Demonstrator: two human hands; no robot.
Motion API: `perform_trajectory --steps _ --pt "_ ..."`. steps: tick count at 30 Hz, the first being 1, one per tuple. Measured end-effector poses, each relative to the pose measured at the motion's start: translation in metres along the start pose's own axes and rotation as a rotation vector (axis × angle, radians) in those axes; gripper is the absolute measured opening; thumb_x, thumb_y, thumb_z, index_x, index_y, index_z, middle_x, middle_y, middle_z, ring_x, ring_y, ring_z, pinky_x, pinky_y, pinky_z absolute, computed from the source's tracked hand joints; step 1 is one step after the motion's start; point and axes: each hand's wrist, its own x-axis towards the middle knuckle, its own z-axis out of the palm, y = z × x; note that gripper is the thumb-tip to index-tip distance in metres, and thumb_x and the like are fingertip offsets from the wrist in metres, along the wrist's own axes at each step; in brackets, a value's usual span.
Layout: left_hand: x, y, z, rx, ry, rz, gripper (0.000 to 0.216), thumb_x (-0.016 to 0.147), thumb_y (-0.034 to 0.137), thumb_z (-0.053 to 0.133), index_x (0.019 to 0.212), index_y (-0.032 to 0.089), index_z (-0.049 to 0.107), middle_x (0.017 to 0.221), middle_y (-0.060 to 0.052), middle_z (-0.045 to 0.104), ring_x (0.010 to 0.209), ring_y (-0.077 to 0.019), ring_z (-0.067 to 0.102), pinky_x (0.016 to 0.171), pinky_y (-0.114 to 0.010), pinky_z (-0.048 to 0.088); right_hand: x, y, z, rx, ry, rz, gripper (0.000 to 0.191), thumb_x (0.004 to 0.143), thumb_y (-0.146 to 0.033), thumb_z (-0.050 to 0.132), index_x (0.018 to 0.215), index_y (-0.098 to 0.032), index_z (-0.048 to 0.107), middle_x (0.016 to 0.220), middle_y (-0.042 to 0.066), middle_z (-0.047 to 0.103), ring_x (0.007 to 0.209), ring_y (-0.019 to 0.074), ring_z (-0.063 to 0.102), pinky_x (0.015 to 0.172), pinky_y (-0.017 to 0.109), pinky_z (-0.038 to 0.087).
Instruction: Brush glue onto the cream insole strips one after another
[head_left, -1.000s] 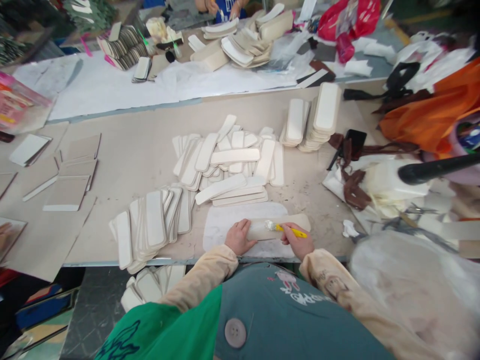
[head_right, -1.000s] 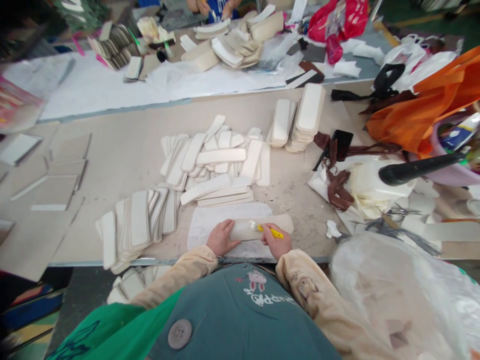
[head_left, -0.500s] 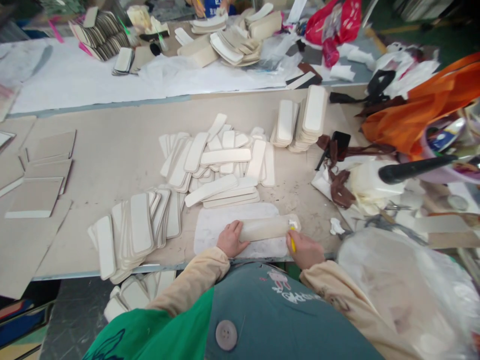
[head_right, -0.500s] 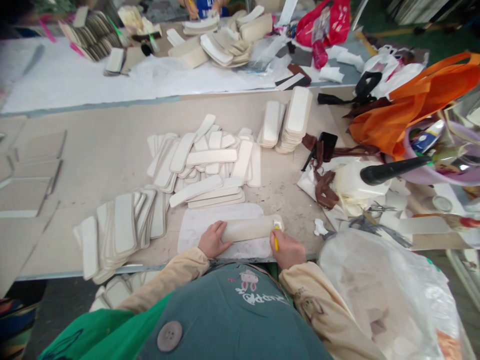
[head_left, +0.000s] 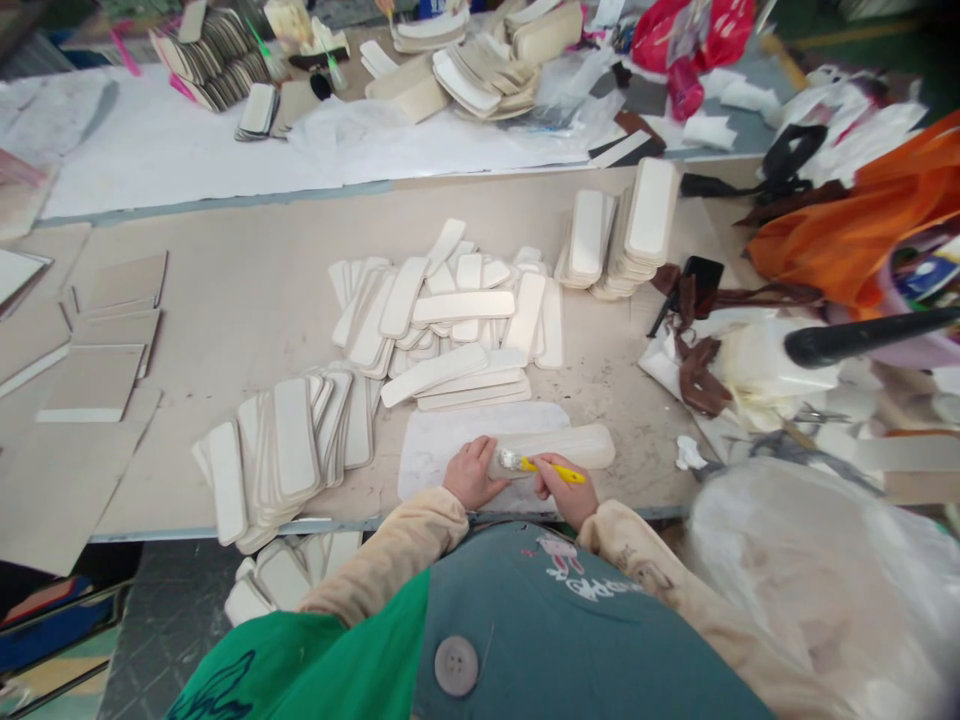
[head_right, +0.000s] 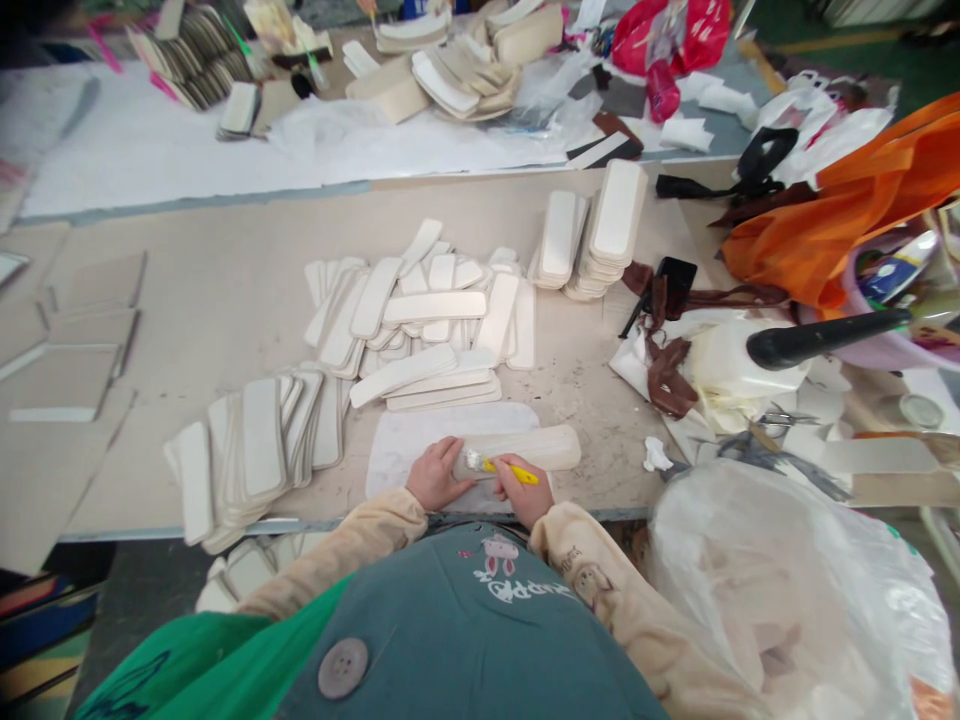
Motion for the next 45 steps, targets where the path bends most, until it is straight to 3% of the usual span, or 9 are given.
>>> perform_trajectory --steps 9,14,18,21,30,36,39,42,45 --pt "-0.001 -0.005 0.002 -0.048 0.013 0.025 0.075 0.072 0.045 0.074 0.136 0.018 0.046 0.137 -0.016 0.049 0.118 -0.0335 0.052 0.101 -0.049 0.046 -0.023 0.026 -0.092 -0.148 0.414 0.104 0.030 0.081 -0.052 0.060 0.082 -0.022 0.068 0.052 -0.002 0.057 0.046 0.0150 0.055 0.048 0.026 0.046" --pt "-0.003 -0.019 0.005 -0.127 0.013 0.091 0.094 0.066 0.052 0.078 0.143 0.018 0.037 0.138 -0.018 0.048 0.123 -0.0346 0.050 0.105 -0.052 0.043 -0.025 0.010 -0.055 -0.026 0.154 0.002 0.031 0.086 -0.051 0.054 0.088 -0.023 0.066 0.056 -0.003 0.058 0.050 0.0142 0.056 0.054 0.026 0.048" --pt "-0.004 -0.027 0.010 -0.133 0.039 0.128 0.084 0.070 0.048 0.075 0.140 0.018 0.041 0.136 -0.017 0.051 0.122 -0.0327 0.051 0.105 -0.051 0.044 -0.012 -0.002 -0.007 0.024 -0.060 0.002 0.032 0.088 -0.050 0.051 0.090 -0.021 0.065 0.058 -0.003 0.060 0.052 0.0132 0.057 0.055 0.025 0.048" --pt "-0.005 -0.026 0.013 -0.120 0.069 0.128 0.076 0.072 0.044 0.073 0.137 0.017 0.045 0.134 -0.016 0.052 0.120 -0.0315 0.053 0.103 -0.048 0.046 -0.004 0.000 0.008 0.025 -0.113 0.007 0.034 0.087 -0.050 0.051 0.093 -0.020 0.066 0.057 -0.004 0.060 0.050 0.0127 0.056 0.053 0.024 0.048" --pt "-0.005 -0.019 0.007 -0.087 0.079 0.103 0.070 0.072 0.041 0.073 0.134 0.016 0.050 0.133 -0.016 0.054 0.117 -0.0316 0.053 0.101 -0.048 0.048 -0.017 0.015 -0.049 -0.154 0.090 -0.004 0.034 0.085 -0.053 0.054 0.085 -0.021 0.066 0.055 -0.002 0.059 0.049 0.0141 0.057 0.053 0.026 0.048" --pt "-0.005 -0.020 0.009 -0.064 0.091 0.125 0.070 0.073 0.042 0.072 0.134 0.017 0.049 0.133 -0.015 0.054 0.115 -0.0309 0.055 0.098 -0.047 0.049 -0.010 0.004 -0.009 0.003 -0.108 -0.047 0.033 0.088 -0.050 0.051 0.094 -0.020 0.067 0.058 -0.002 0.061 0.050 0.0127 0.057 0.053 0.024 0.049" --pt "-0.006 -0.020 0.010 -0.053 0.093 0.118 0.069 0.074 0.042 0.071 0.135 0.017 0.049 0.132 -0.016 0.054 0.114 -0.0308 0.056 0.098 -0.047 0.050 -0.005 0.008 0.004 -0.012 -0.114 -0.052 0.033 0.087 -0.048 0.052 0.091 -0.020 0.068 0.057 -0.003 0.060 0.049 0.0118 0.056 0.051 0.023 0.048" --pt "-0.005 -0.019 0.009 -0.035 0.081 0.108 0.070 0.074 0.042 0.071 0.135 0.016 0.049 0.133 -0.016 0.054 0.115 -0.0315 0.055 0.098 -0.047 0.050 -0.008 0.020 -0.013 -0.076 -0.028 -0.074 0.033 0.086 -0.049 0.052 0.090 -0.020 0.069 0.056 -0.002 0.061 0.048 0.0121 0.056 0.051 0.023 0.048" --pt "-0.005 -0.017 0.006 -0.038 0.072 0.100 0.070 0.074 0.042 0.071 0.135 0.016 0.050 0.133 -0.016 0.054 0.115 -0.0318 0.054 0.099 -0.048 0.049 -0.017 0.033 -0.049 -0.198 0.114 -0.118 0.034 0.087 -0.049 0.052 0.090 -0.020 0.070 0.056 -0.001 0.062 0.048 0.0129 0.058 0.049 0.023 0.049"
